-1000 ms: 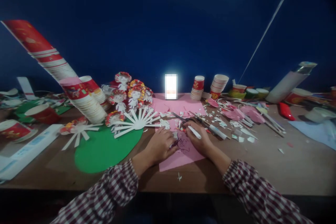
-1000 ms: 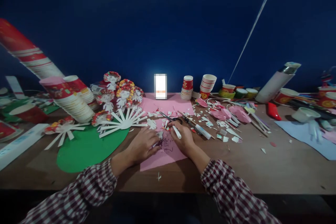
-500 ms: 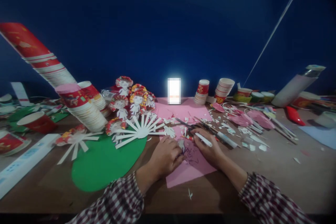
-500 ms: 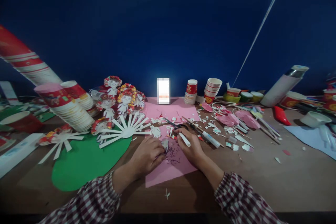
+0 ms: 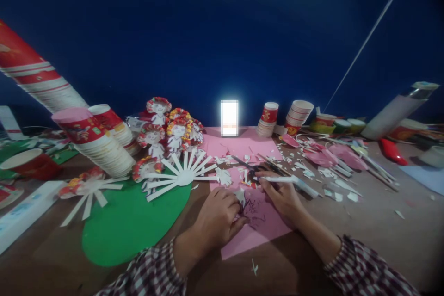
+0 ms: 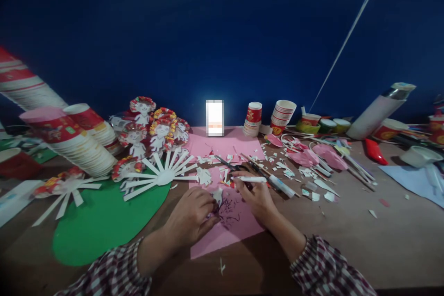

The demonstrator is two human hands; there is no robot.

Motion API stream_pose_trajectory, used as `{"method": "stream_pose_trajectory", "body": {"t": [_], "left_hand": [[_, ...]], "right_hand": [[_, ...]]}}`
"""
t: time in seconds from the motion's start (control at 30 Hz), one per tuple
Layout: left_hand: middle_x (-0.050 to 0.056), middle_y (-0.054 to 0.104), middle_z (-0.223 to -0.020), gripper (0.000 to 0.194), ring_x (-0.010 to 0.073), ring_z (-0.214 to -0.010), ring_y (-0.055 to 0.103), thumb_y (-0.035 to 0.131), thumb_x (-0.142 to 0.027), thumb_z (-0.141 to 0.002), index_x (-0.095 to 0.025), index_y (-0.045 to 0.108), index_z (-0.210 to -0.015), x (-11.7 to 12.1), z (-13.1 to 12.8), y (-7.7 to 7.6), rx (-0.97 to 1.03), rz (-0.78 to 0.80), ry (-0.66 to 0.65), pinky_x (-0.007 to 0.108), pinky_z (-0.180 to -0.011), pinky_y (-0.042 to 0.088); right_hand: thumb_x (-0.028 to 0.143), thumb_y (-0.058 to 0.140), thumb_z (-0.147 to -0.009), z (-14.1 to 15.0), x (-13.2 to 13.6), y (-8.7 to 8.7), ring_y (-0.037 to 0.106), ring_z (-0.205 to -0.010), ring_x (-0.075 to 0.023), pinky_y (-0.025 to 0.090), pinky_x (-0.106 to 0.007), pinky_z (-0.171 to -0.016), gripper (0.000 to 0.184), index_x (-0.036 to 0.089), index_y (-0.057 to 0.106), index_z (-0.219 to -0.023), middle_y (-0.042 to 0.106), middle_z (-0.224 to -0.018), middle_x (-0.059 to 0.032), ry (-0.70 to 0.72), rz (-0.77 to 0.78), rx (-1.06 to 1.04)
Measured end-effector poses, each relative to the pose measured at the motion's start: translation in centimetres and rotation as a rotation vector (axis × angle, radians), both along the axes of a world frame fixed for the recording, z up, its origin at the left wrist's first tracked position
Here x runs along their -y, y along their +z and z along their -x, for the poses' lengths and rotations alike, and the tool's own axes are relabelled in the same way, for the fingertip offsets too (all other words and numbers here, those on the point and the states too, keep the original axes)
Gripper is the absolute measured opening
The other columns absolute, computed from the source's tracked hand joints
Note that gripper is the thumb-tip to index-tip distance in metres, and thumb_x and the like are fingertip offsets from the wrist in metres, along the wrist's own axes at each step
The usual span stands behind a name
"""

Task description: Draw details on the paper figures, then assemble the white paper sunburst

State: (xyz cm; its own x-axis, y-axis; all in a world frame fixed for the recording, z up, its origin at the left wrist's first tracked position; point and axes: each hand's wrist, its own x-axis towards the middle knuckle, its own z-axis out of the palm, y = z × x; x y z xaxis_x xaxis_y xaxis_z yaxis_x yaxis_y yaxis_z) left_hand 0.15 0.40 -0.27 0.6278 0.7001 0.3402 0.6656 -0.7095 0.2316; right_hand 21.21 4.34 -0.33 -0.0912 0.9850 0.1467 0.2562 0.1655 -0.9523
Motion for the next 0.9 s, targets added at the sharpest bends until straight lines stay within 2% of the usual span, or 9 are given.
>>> {"method": "stream_pose_trajectory", "body": {"t": [0.17,0.3,0.5,0.57,0.63,0.77,0.9], "left_hand": [[0.005,0.064,-0.087,0.026,0.0228,-0.093,0.052,0.049,-0.039,-0.091,-0.018,0.064,-0.09,0.6,-0.1,0.3,0.0,0.006,0.03,0.043,-0.088,0.037],[0.004,0.064,-0.09,0.029,0.023,-0.091,0.051,0.047,-0.043,-0.092,-0.018,0.063,-0.093,1.0,0.0,0.5,-0.057,0.023,0.042,0.043,-0.087,0.036],[0.005,0.063,-0.093,0.035,0.0238,-0.09,0.05,0.051,-0.051,-0.088,-0.018,0.062,-0.093,1.1,0.2,-0.1,-0.088,0.035,0.064,0.043,-0.084,0.037],[0.005,0.063,-0.094,0.036,0.0242,-0.092,0.05,0.051,-0.052,-0.087,-0.018,0.062,-0.094,1.1,0.2,-0.2,-0.073,0.04,0.065,0.043,-0.085,0.036],[0.005,0.063,-0.095,0.037,0.0244,-0.094,0.049,0.049,-0.053,-0.088,-0.019,0.062,-0.096,1.2,0.3,-0.2,-0.057,0.055,0.066,0.043,-0.087,0.035],[0.004,0.063,-0.097,0.037,0.024,-0.094,0.049,0.046,-0.052,-0.09,-0.019,0.061,-0.097,1.3,0.4,0.2,-0.042,0.099,0.067,0.043,-0.088,0.033],[0.004,0.063,-0.101,0.039,0.0241,-0.093,0.048,0.044,-0.052,-0.091,-0.019,0.061,-0.099,1.4,0.4,0.5,-0.064,0.117,0.058,0.043,-0.087,0.033]], "right_hand": [[0.051,0.06,-0.081,-0.2,0.0,-0.1,0.044,-0.048,-0.0091,0.033,-0.02,-0.042,0.039,0.014,0.062,-0.095,0.056,-0.062,0.0,-0.04,0.079,-0.105],[0.052,0.062,-0.078,-0.1,0.3,0.9,0.043,-0.046,-0.0092,0.03,-0.02,-0.039,0.041,0.014,0.062,-0.093,0.056,-0.058,0.0008,-0.084,0.149,-0.147],[0.043,0.061,-0.08,0.2,-0.1,3.7,0.048,-0.052,-0.0094,0.035,-0.02,-0.044,0.029,0.016,0.061,-0.091,0.057,-0.061,0.0007,-0.037,-0.006,-0.155],[0.04,0.06,-0.079,0.8,-0.3,4.1,0.049,-0.054,-0.0096,0.037,-0.02,-0.046,0.025,0.017,0.06,-0.089,0.057,-0.062,0.001,-0.006,-0.016,-0.159],[0.038,0.061,-0.077,1.5,-0.4,3.7,0.049,-0.055,-0.01,0.039,-0.02,-0.048,0.023,0.018,0.06,-0.088,0.056,-0.063,0.0013,0.03,0.025,-0.164],[0.04,0.06,-0.079,2.4,-0.3,1.5,0.049,-0.054,-0.0099,0.041,-0.02,-0.048,0.024,0.018,0.058,-0.09,0.054,-0.064,0.0027,0.024,0.13,-0.184],[0.039,0.058,-0.082,2.3,-0.3,0.1,0.049,-0.054,-0.0098,0.043,-0.021,-0.05,0.022,0.019,0.057,-0.089,0.052,-0.064,0.003,0.056,0.152,-0.12]]}}
